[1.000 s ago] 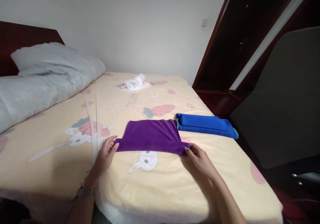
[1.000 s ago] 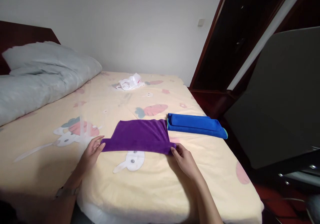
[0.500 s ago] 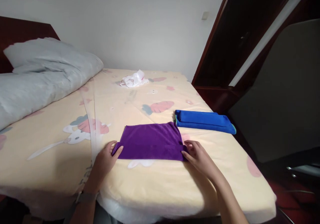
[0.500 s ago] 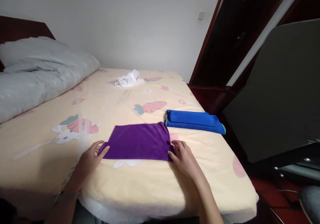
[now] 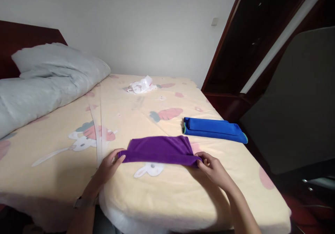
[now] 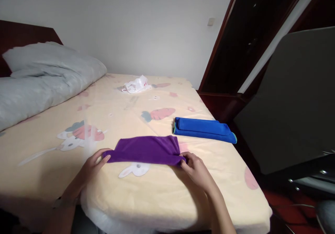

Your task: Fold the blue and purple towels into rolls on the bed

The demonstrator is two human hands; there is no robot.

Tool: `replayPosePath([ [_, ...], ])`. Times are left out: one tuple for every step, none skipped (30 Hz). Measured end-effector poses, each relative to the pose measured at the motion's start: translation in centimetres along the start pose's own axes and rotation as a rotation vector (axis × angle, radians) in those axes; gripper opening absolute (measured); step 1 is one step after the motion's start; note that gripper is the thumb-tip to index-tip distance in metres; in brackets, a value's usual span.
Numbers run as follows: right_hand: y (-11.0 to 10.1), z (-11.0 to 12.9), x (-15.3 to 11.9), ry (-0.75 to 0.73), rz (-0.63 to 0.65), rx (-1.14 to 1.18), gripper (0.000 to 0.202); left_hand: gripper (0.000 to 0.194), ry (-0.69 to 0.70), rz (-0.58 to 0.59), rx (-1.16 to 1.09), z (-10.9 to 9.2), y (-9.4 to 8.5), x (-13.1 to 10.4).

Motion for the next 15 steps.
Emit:
replayPosePath([
  [0.1, -0.3, -0.1, 0.019, 0.032, 0.017, 0.023, 0.038, -0.015, 0.001, -0.027, 0.1, 0.1, -0.2],
  [0.3, -0.7, -0.2, 0.041, 0.065, 0.028, 0.023, 0.038, -0.023, 0.001, -0.035, 0.2, 0.3, -0.5],
  [0.5, -1.1, -0.2, 0.065, 0.091, 0.026, 0.024, 0.039, -0.021, 0.001, -0.017, 0.2, 0.4, -0.7],
  [0.6, -1.4, -0.2, 0.088, 0.094, 0.003, 0.025, 0.038, -0.006, -0.008, 0.026, 0.1, 0.5, -1.0],
  [0.5, -1.7, -0.1, 0.101, 0.067, -0.04, 0.026, 0.037, 0.025, -0.027, 0.086, -0.1, 0.5, -1.1],
  [0.1, -1.7, -0.1, 0.1, 0.01, -0.092, 0.027, 0.035, 0.069, -0.055, 0.149, -0.5, 0.3, -1.2],
  [-0.4, -1.5, -0.1, 0.081, -0.061, -0.136, 0.027, 0.032, 0.125, -0.094, 0.202, -0.9, 0.1, -1.3],
  [-0.9, -1.1, -0.3, 0.043, -0.125, -0.162, 0.026, 0.03, 0.185, -0.138, 0.239, -1.4, -0.1, -1.4],
  [-1.3, -0.5, -0.4, -0.01, -0.161, -0.165, 0.025, 0.028, 0.243, -0.167, 0.259, -1.9, -0.4, -1.5],
  [-1.4, 0.1, -0.6, -0.068, -0.157, -0.151, 0.023, 0.027, 0.292, -0.167, 0.268, -2.2, -0.4, -1.6],
  [-1.2, 0.6, -0.8, -0.125, -0.111, -0.135, 0.021, 0.03, 0.335, -0.127, 0.271, -2.4, -0.2, -1.7],
  [-0.7, 1.0, -1.0, -0.169, -0.038, -0.128, 0.024, 0.036, 0.371, -0.056, 0.268, -2.5, 0.2, -1.7],
  [-0.2, 1.2, -1.1, -0.2, 0.037, -0.133, 0.031, 0.043, 0.396, 0.029, 0.259, -2.4, 0.6, -1.8],
  [0.4, 1.3, -1.2, -0.216, 0.093, -0.146, 0.04, 0.051, 0.402, 0.108, 0.245, -2.2, 1.1, -1.9],
  [0.8, 1.1, -1.2, -0.219, 0.124, -0.157, 0.048, 0.058, 0.391, 0.161, 0.226, -1.9, 1.4, -1.9],
])
Point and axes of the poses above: each hand's wrist, its own x-axis towards the middle knuckle, its own y-axis out of the palm, z = x × y, the point moved 6 cm from there along x, towards the middle knuckle, and after that the axes turned 5 degrees about y, right-handed, at the moved point
